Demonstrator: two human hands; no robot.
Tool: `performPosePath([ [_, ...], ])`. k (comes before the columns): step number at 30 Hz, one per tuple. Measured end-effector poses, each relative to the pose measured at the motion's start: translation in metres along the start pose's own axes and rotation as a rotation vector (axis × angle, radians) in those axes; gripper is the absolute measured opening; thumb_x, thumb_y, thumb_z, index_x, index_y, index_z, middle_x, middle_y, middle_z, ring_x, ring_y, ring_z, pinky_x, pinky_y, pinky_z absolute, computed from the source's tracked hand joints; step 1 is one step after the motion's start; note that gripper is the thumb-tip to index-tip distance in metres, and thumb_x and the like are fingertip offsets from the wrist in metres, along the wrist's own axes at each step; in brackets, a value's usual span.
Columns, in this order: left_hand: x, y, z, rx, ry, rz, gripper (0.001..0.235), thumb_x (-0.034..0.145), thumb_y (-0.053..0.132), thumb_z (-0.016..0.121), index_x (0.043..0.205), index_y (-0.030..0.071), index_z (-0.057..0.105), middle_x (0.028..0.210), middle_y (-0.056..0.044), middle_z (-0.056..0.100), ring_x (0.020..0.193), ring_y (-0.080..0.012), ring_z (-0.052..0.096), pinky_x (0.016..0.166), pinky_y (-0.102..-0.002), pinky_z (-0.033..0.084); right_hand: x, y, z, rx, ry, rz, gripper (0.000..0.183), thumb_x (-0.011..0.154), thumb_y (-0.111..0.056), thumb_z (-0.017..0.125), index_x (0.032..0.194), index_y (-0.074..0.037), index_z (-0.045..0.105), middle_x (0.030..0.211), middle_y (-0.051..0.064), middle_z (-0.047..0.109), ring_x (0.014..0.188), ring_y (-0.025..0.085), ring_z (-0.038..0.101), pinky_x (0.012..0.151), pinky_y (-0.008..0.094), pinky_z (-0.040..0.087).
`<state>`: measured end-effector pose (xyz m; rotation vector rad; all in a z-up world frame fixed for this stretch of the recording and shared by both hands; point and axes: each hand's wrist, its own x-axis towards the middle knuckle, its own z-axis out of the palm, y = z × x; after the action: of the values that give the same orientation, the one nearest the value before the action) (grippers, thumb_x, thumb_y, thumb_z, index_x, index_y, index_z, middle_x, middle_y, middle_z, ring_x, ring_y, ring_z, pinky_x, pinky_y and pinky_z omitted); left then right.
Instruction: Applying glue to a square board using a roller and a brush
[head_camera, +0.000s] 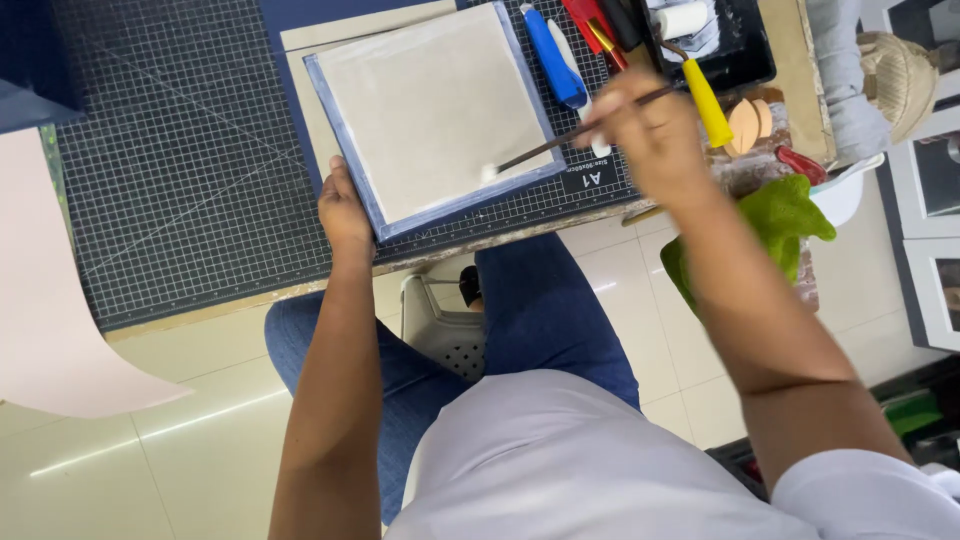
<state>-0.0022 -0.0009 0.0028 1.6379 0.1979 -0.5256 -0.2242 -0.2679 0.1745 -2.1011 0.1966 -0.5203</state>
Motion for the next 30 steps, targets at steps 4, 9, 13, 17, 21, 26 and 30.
performPosePath([
  [4,0.016,-0.020,0.002,0.241,0.080,0.022,0.059,0.102,0.068,0.044,0.101,0.017,0.074,0.096,-0.008,0.074,0.105,-0.0264,0.071,0.090,-0.039,0.056,0.013,-0.023,0.062,0.126,-0.033,-0.135,0.027,0.113,-0.016,0.050,0.094,-0.005,0.067,0.076,0.010,0.072,0.066,0.024,0.068,0.071,0.033,0.055],
  [9,0.003,-0.002,-0.004,0.088,0.003,0.007,0.053,0.099,0.060,0.042,0.089,0.014,0.066,0.075,0.004,0.060,0.072,-0.0121,0.057,0.068,-0.031,0.047,0.000,0.012,-0.002,-0.242,-0.113,0.056,0.050,0.116,-0.044,0.034,0.096,-0.009,0.063,0.087,0.006,0.065,0.081,0.019,0.066,0.067,0.032,0.052],
  [13,0.006,-0.006,-0.003,0.105,0.020,0.026,0.051,0.101,0.059,0.043,0.078,0.016,0.059,0.069,0.005,0.051,0.066,-0.0120,0.050,0.063,-0.032,0.042,-0.009,-0.001,-0.035,-0.227,-0.002,0.048,0.026,0.124,-0.017,0.049,0.107,-0.001,0.060,0.087,0.012,0.073,0.085,0.021,0.076,0.074,0.029,0.054],
  [17,0.005,-0.004,-0.003,0.118,0.038,0.025,0.051,0.101,0.059,0.043,0.076,0.016,0.056,0.068,0.004,0.049,0.066,-0.0119,0.048,0.064,-0.033,0.041,0.007,-0.026,0.033,-0.157,0.056,0.022,0.040,0.119,-0.034,0.041,0.104,-0.004,0.061,0.090,0.011,0.069,0.083,0.023,0.077,0.064,0.028,0.053],
  [21,0.005,-0.003,-0.004,0.126,0.037,0.007,0.053,0.100,0.060,0.042,0.079,0.015,0.061,0.071,0.003,0.052,0.069,-0.0131,0.051,0.066,-0.033,0.042,0.020,-0.038,0.091,0.047,-0.146,-0.029,0.035,0.113,-0.033,0.040,0.096,-0.010,0.060,0.086,0.006,0.068,0.079,0.017,0.067,0.069,0.030,0.052],
  [26,0.012,-0.009,-0.004,0.170,0.047,0.051,0.056,0.099,0.060,0.039,0.083,0.012,0.064,0.079,-0.001,0.062,0.077,-0.0169,0.058,0.072,-0.036,0.046,0.008,-0.020,0.037,-0.330,-0.150,0.213,0.057,0.109,-0.057,0.026,0.103,-0.016,0.065,0.088,-0.001,0.073,0.084,0.017,0.073,0.068,0.036,0.055],
  [30,0.017,-0.013,-0.003,0.156,0.046,0.062,0.057,0.098,0.060,0.040,0.088,0.011,0.066,0.086,-0.005,0.067,0.084,-0.0198,0.062,0.078,-0.035,0.048,0.012,-0.019,0.018,-0.139,-0.020,-0.029,0.028,0.122,-0.018,0.045,0.104,-0.001,0.060,0.090,0.013,0.066,0.081,0.022,0.071,0.069,0.031,0.053],
])
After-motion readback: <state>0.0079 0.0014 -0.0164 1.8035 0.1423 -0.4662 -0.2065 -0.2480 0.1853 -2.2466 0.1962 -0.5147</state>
